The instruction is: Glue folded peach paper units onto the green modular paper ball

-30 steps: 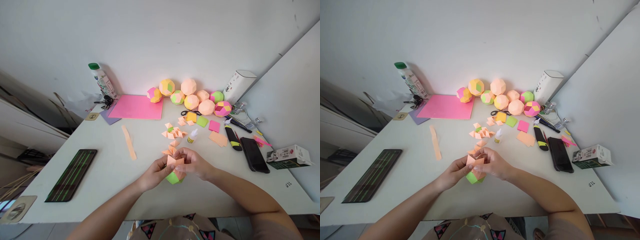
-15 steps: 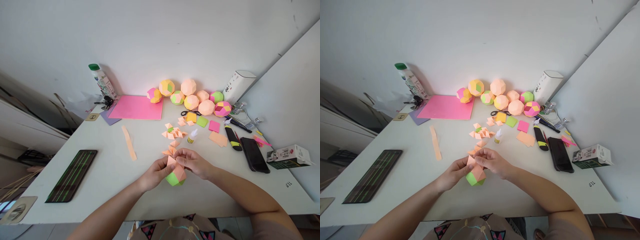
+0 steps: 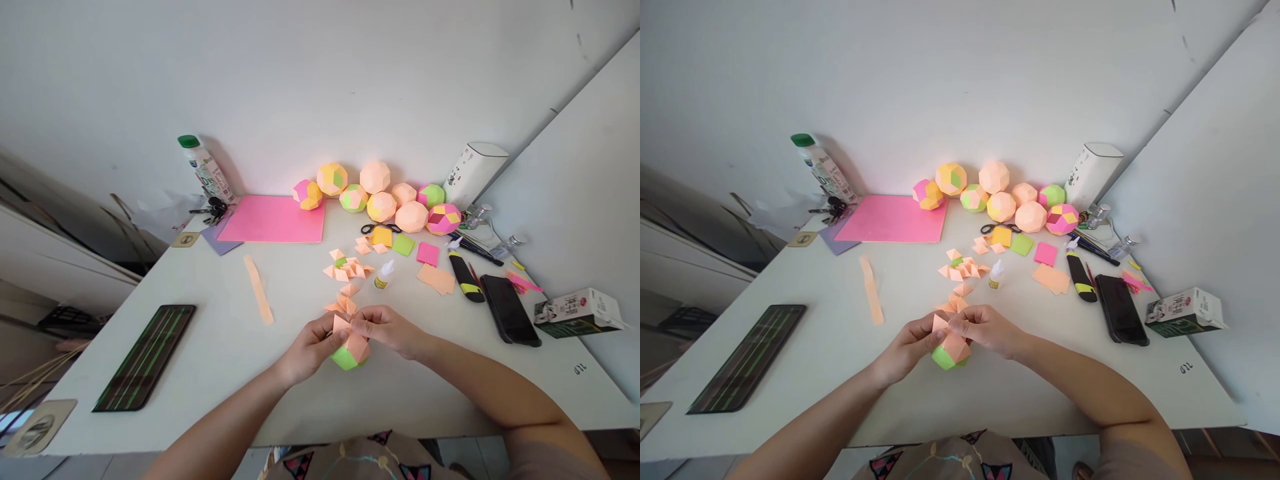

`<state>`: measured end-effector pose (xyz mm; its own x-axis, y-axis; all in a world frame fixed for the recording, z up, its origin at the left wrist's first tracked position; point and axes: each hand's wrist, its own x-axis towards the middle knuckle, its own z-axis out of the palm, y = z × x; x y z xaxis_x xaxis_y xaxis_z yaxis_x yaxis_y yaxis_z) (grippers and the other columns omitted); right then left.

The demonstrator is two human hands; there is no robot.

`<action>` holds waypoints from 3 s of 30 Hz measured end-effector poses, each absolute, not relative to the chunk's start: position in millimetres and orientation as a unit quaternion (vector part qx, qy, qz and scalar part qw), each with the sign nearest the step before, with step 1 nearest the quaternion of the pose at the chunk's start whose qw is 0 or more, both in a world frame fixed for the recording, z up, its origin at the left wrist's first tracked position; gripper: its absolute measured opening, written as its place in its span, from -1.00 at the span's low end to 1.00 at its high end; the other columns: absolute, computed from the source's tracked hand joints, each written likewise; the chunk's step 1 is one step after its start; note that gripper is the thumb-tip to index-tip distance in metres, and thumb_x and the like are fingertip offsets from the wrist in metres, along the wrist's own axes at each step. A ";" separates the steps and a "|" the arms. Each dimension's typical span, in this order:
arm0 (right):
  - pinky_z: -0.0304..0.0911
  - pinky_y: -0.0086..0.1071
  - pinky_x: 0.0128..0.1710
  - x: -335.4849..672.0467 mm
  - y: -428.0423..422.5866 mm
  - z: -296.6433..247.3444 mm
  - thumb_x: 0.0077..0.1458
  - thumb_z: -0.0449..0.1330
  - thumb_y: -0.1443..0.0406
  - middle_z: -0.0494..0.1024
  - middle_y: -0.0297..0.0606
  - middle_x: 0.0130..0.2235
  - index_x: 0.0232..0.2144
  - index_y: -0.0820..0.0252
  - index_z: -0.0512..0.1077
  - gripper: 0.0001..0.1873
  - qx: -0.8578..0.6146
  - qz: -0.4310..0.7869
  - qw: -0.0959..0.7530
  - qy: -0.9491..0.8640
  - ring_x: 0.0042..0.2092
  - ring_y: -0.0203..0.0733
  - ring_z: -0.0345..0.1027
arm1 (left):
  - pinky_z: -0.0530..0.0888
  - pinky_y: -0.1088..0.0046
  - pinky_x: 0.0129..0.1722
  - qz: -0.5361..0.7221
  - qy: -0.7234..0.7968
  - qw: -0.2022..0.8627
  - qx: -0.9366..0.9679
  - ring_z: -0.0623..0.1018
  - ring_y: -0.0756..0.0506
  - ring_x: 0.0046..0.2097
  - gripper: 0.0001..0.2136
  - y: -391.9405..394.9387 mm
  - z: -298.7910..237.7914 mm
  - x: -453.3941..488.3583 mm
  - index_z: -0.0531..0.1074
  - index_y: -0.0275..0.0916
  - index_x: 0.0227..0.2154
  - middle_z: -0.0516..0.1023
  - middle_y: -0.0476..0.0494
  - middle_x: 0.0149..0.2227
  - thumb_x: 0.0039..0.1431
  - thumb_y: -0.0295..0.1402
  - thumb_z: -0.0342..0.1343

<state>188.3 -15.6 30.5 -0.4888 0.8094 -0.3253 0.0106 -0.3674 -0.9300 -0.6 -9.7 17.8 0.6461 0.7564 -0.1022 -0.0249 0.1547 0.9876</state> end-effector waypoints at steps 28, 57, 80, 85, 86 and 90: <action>0.01 -0.46 -0.47 198.0 -5.2 17.8 -0.08 0.29 0.21 0.31 -0.44 -0.54 -0.52 0.22 0.32 -0.76 -0.408 0.725 0.341 -0.439 -0.49 -0.39 0.13 | 0.33 0.43 -0.26 0.384 0.370 0.774 0.342 0.48 -0.04 -0.31 -0.64 -2.4 13.8 -2.4 0.38 -0.21 -0.22 0.53 -0.07 -0.32 -0.11 -0.32 0.31; 0.23 -0.46 -0.38 198.2 4.7 -26.7 -0.19 0.39 0.37 0.48 -0.38 -0.42 -0.43 0.26 0.38 -0.73 -0.305 0.828 0.348 -0.315 -0.39 -0.36 0.37 | 0.19 0.57 -0.50 0.267 0.492 0.695 0.451 0.26 0.07 -0.48 -0.63 -4.9 -1.3 3.0 0.29 -0.27 -0.49 0.32 0.07 -0.54 -0.09 -0.06 0.23; 0.18 -0.49 -0.38 203.1 4.4 -27.0 -0.19 0.39 0.34 0.40 -0.43 -0.42 -0.40 0.22 0.34 -0.69 -0.310 0.821 0.334 -0.345 -0.39 -0.39 0.30 | 0.41 0.37 -0.24 0.156 0.396 0.855 0.298 0.49 -0.10 -0.28 -0.70 3.9 -6.2 -1.3 0.48 -0.30 -0.31 0.52 -0.13 -0.33 -0.17 -0.37 0.34; 0.23 -0.47 -0.37 205.4 4.9 -28.8 -0.23 0.41 0.34 0.45 -0.35 -0.35 -0.26 0.22 0.36 -0.56 -0.284 0.835 0.302 -0.361 -0.34 -0.34 0.35 | 0.36 0.46 -0.37 0.190 0.413 0.845 0.280 0.46 -0.03 -0.40 -0.70 3.7 -6.3 1.5 0.45 -0.30 -0.41 0.49 -0.06 -0.43 -0.28 -0.39 0.37; 0.24 -0.46 -0.35 205.7 5.0 -29.3 -0.22 0.41 0.34 0.46 -0.33 -0.33 -0.24 0.21 0.36 -0.55 -0.277 0.837 0.297 -0.368 -0.32 -0.33 0.36 | 0.36 0.47 -0.38 0.198 0.417 0.844 0.275 0.46 -0.03 -0.41 -0.71 3.5 -6.4 1.6 0.44 -0.30 -0.43 0.48 -0.05 -0.44 -0.28 -0.39 0.37; 0.27 -0.47 -0.31 206.3 5.2 -30.0 -0.19 0.40 0.34 0.45 -0.34 -0.31 -0.22 0.21 0.36 -0.56 -0.268 0.832 0.292 -0.388 -0.30 -0.34 0.37 | 0.36 0.46 -0.38 0.198 0.415 0.843 0.279 0.47 -0.04 -0.38 -0.68 3.5 -7.0 -0.4 0.42 -0.27 -0.38 0.49 -0.05 -0.40 -0.26 -0.37 0.36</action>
<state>206.3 5.2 -30.0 -0.6859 0.6939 -0.2193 -0.2781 -0.5284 -0.8021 -0.4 3.5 -7.0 0.5765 0.5660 -0.5894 -0.1030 0.7659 0.6347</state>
